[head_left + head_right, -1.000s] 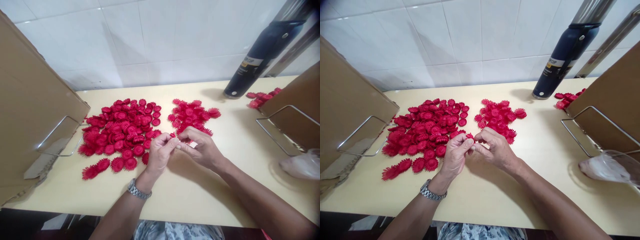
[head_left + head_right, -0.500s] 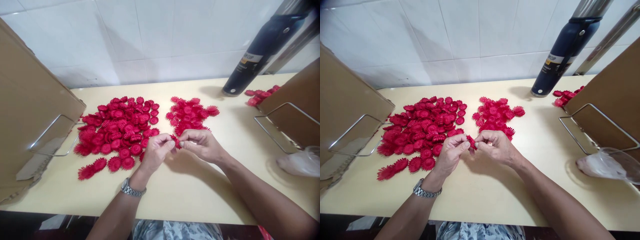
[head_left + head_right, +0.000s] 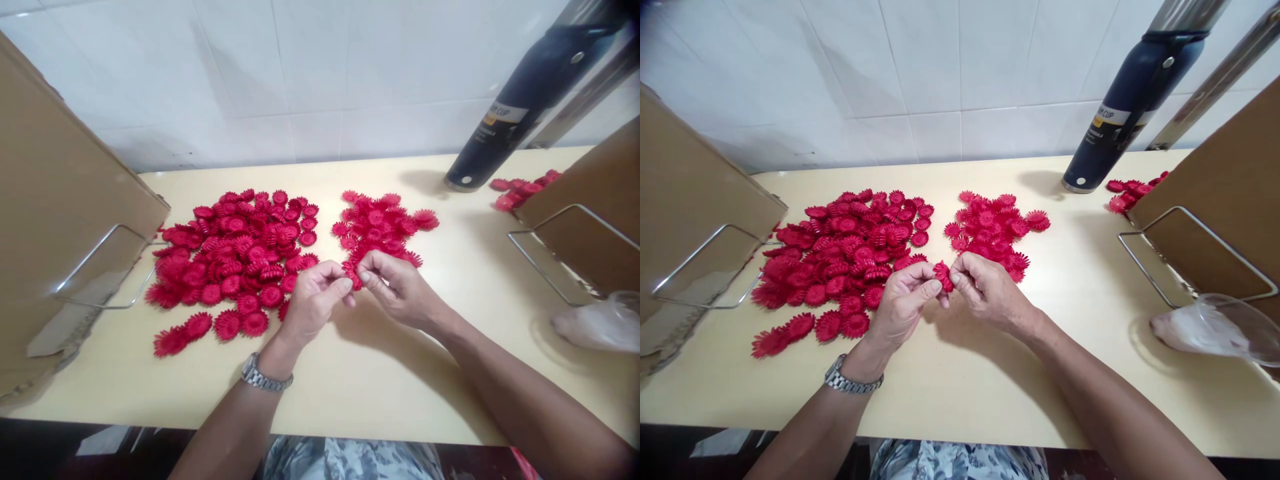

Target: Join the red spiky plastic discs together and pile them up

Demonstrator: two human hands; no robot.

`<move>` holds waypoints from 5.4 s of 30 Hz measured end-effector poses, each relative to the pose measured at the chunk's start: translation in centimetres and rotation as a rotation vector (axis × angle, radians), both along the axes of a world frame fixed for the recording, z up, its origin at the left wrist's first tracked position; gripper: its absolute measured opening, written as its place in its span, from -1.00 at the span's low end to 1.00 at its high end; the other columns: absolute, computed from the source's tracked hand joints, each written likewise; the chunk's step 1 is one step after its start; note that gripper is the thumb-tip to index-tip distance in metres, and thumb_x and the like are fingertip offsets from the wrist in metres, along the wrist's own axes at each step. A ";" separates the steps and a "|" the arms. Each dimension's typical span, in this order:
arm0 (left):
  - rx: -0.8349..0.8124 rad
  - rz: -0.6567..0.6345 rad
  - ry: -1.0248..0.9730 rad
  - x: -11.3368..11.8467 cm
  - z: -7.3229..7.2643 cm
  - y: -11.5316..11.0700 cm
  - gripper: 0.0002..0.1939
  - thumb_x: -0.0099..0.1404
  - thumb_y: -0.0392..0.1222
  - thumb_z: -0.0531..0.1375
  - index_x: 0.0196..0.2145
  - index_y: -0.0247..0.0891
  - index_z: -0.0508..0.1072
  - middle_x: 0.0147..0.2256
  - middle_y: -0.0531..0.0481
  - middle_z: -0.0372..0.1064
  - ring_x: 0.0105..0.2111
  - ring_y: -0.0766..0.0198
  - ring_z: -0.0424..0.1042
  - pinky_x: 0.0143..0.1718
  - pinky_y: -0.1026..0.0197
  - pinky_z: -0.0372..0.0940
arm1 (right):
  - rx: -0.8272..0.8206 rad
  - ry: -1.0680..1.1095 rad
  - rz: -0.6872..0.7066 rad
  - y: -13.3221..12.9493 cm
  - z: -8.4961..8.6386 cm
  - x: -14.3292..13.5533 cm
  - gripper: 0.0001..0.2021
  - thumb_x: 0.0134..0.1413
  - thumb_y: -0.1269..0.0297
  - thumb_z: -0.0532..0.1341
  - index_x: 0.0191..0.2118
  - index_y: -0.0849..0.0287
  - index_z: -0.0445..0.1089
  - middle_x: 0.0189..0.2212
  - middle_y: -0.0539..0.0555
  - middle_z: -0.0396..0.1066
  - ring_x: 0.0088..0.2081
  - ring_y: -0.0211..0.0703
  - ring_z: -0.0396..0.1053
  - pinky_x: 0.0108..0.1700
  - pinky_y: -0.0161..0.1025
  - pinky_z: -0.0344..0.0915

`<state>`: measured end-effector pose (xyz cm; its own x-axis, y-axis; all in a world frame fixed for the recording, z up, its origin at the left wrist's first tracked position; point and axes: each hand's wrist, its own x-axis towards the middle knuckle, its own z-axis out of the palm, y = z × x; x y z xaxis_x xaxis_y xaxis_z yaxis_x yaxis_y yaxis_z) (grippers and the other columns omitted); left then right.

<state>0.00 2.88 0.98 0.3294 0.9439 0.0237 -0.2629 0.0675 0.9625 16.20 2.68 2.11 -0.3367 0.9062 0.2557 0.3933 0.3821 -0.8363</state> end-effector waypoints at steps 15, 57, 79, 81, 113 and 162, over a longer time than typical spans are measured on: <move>-0.114 0.025 -0.126 0.0 0.8 0.1 -0.88 0.05 -0.26 0.17 -0.58 -0.29 0.30 -0.63 0.09 0.28 -0.64 0.40 0.27 -0.56 0.29 0.18 | -0.329 0.389 0.042 0.6 0.3 0.6 -0.67 0.06 0.01 0.19 -0.49 0.17 0.19 -0.57 -0.05 0.18 -0.49 -0.30 0.14 -0.40 -0.28 0.12; -0.111 0.300 -0.294 -0.3 1.4 0.6 -0.88 -0.08 -0.40 0.11 -0.60 -0.26 0.21 -0.61 0.14 0.24 -0.64 0.43 0.23 -0.62 0.35 0.13 | -0.220 0.406 -0.061 1.2 -0.3 0.8 -0.57 0.02 -0.01 0.21 -0.61 0.17 0.10 -0.67 -0.11 0.04 -0.59 -0.38 -0.01 -0.55 -0.35 -0.04; 0.134 0.171 0.431 2.7 1.2 3.8 -0.56 0.09 -0.23 0.19 -0.03 -0.24 0.36 -0.52 0.11 0.27 -0.56 0.39 0.19 -0.52 0.30 0.11 | 0.419 -0.432 -0.607 3.0 -0.3 4.7 -0.77 0.14 0.28 0.07 -0.27 0.21 0.46 -0.34 0.18 0.43 -0.37 -0.11 0.33 -0.32 -0.20 0.26; 0.017 0.127 0.335 2.3 1.6 3.3 -0.59 0.07 -0.38 0.12 -0.07 -0.25 0.35 -0.48 0.08 0.31 -0.53 0.39 0.23 -0.51 0.32 0.13 | 0.454 -0.364 -0.536 2.5 0.1 4.0 -0.81 0.12 0.32 0.09 -0.30 0.20 0.45 -0.38 0.14 0.43 -0.38 -0.15 0.33 -0.34 -0.23 0.26; -0.080 0.258 0.052 2.0 -1.4 -0.7 -0.80 0.16 -0.14 0.20 -0.51 -0.29 0.30 -0.62 0.15 0.17 -0.65 0.49 0.10 -0.68 0.42 0.00 | 0.248 -0.211 -0.110 0.3 -1.1 -0.6 -0.70 0.18 0.32 0.00 -0.59 0.16 0.09 -0.63 -0.04 0.12 -0.58 -0.32 0.09 -0.52 -0.34 0.03; 0.120 0.251 0.178 1.8 0.1 -0.7 -0.88 0.12 -0.20 0.23 -0.42 -0.26 0.35 -0.48 0.08 0.32 -0.49 0.41 0.28 -0.45 0.36 0.19 | -0.399 0.507 -0.025 0.5 0.1 -0.1 -0.71 -0.06 0.08 0.29 -0.49 0.21 0.29 -0.57 -0.05 0.27 -0.52 -0.34 0.20 -0.47 -0.33 0.18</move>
